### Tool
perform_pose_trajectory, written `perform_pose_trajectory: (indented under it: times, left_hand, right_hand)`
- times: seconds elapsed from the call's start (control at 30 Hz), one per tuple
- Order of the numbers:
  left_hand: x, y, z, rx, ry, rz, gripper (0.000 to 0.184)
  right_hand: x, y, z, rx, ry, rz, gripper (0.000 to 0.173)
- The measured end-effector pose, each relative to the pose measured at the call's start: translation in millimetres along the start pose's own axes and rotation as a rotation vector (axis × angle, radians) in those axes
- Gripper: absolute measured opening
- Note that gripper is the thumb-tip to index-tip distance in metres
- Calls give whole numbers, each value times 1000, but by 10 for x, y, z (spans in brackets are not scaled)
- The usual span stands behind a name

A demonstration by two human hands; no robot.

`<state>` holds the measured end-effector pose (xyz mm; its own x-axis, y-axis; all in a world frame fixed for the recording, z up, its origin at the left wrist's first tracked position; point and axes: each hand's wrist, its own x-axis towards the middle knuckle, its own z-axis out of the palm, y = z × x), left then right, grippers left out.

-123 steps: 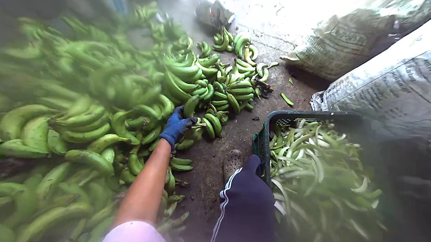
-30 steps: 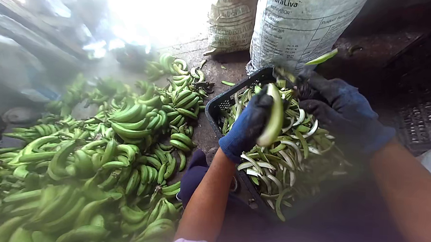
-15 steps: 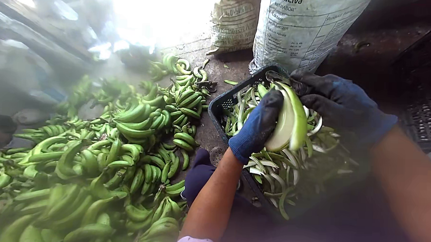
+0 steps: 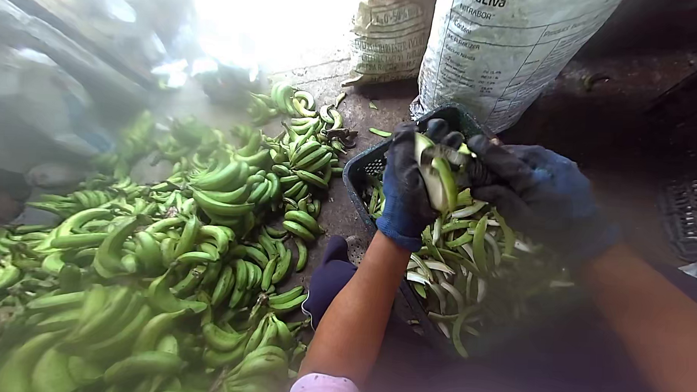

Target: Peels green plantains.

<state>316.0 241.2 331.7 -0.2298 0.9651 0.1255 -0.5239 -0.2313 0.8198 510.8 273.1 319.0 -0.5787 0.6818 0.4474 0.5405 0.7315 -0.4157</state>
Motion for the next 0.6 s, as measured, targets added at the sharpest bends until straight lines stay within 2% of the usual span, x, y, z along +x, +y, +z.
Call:
perform_pose_trajectory:
  times: [0.07, 0.1, 0.17, 0.23, 0.3, 0.33, 0.37, 0.43, 0.53, 0.6]
  left_hand:
    - [-64, 5, 15, 379, -54, 117, 37]
    - [-45, -4, 22, 504, -55, 121, 42]
    - [-15, -3, 78, 693, -26, -29, 46]
    - [-99, 46, 86, 971, -167, -123, 45]
    - [-144, -11, 81, 1025, -272, -248, 53]
    - [-118, -66, 72, 987, -278, -334, 56]
    - [-58, -97, 58, 902, -274, -418, 56]
    - [32, -154, -8, 689, -165, -481, 52]
    - [78, -111, -126, 532, -89, -458, 42]
    - [48, -46, -155, 475, -87, -454, 37]
  right_hand:
    - [11, 32, -32, 40, -45, 119, 60]
    - [6, 49, -36, 52, -53, 145, 61]
    - [-1, 94, -34, 80, -85, 193, 60]
    - [-10, 157, -15, 149, -168, 371, 54]
    - [-13, 284, 24, 326, -213, 625, 40]
    - [-22, 338, 27, 413, -212, 682, 38]
    - [-41, 350, 19, 497, -195, 681, 38]
    - [-72, 282, 11, 557, -140, 555, 42]
    - [-83, 128, -55, 246, -169, 275, 60]
    - [-115, 93, -73, 108, -189, 109, 60]
